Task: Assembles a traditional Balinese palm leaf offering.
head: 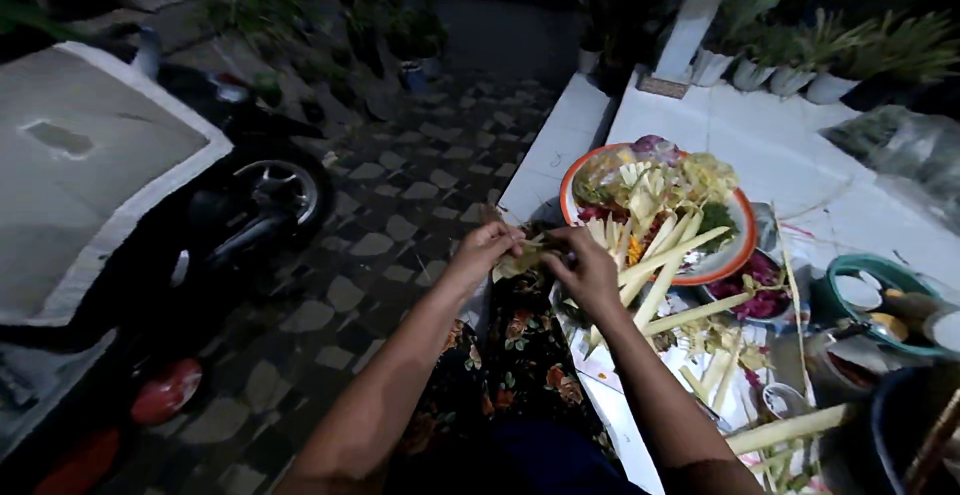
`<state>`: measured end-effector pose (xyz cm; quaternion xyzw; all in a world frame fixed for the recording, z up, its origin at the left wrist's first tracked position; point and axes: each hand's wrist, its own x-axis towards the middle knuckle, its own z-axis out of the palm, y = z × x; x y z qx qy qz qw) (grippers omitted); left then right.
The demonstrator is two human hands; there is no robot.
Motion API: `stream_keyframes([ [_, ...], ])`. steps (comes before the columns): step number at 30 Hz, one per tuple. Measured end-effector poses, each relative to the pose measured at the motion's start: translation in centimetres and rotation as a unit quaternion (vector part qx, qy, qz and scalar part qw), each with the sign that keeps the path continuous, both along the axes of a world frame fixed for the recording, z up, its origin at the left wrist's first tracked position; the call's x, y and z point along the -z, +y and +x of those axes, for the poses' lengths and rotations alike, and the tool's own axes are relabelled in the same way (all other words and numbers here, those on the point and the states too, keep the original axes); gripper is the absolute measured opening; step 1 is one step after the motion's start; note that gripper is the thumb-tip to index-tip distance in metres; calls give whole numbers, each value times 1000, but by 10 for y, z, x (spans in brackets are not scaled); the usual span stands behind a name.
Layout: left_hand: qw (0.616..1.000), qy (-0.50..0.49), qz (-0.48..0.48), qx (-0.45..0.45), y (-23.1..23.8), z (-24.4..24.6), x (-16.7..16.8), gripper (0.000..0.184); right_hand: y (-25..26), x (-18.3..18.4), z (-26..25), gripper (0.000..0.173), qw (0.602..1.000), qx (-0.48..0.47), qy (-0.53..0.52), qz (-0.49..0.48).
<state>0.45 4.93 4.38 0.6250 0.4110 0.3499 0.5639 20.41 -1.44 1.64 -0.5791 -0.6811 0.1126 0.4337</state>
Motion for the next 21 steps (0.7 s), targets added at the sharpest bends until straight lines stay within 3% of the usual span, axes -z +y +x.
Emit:
stream_keyframes([
  [7,999,-12,-46,19,-2,-6,20,19,3,18,0,28,989,-61,45,-124],
  [11,996,-52,-62,22,0,4,34,18,8,21,17,26,985,-70,73,-138],
  [21,997,-37,-72,9,-1,26,42,17,15,13,38,24,985,-60,59,-151],
])
